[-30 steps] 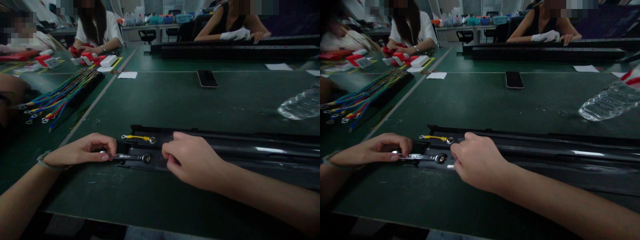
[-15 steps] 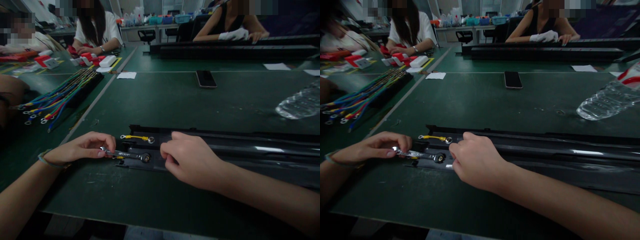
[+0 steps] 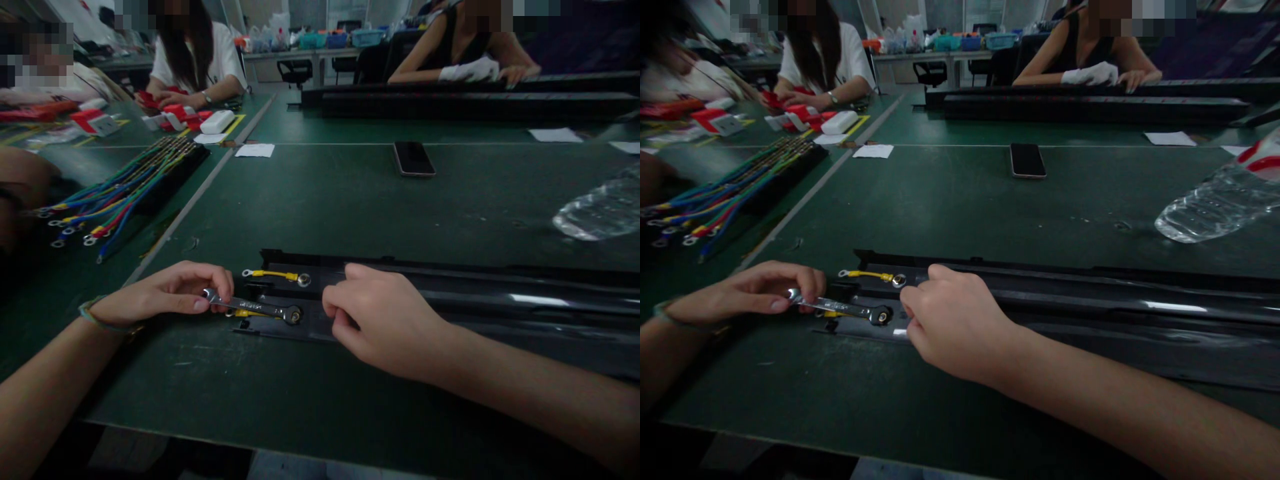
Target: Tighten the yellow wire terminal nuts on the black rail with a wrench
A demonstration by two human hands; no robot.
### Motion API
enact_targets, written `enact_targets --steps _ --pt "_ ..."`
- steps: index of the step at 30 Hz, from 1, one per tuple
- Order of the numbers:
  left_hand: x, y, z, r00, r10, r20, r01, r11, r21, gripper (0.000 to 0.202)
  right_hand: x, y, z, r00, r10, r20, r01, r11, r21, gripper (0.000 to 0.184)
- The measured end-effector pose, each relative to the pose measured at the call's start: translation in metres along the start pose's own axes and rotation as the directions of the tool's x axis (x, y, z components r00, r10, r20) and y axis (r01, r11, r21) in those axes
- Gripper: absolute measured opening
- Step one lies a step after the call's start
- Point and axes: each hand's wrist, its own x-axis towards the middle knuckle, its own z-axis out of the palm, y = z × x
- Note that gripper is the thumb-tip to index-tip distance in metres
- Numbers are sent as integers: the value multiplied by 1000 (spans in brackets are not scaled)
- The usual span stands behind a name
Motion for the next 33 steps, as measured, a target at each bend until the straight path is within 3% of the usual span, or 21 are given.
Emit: enact_targets --steps 33 --pt "-1 -1 1 997 -23 -75 14 992 -126 24 -1 0 0 1000 -2 -3 2 1000 -16 10"
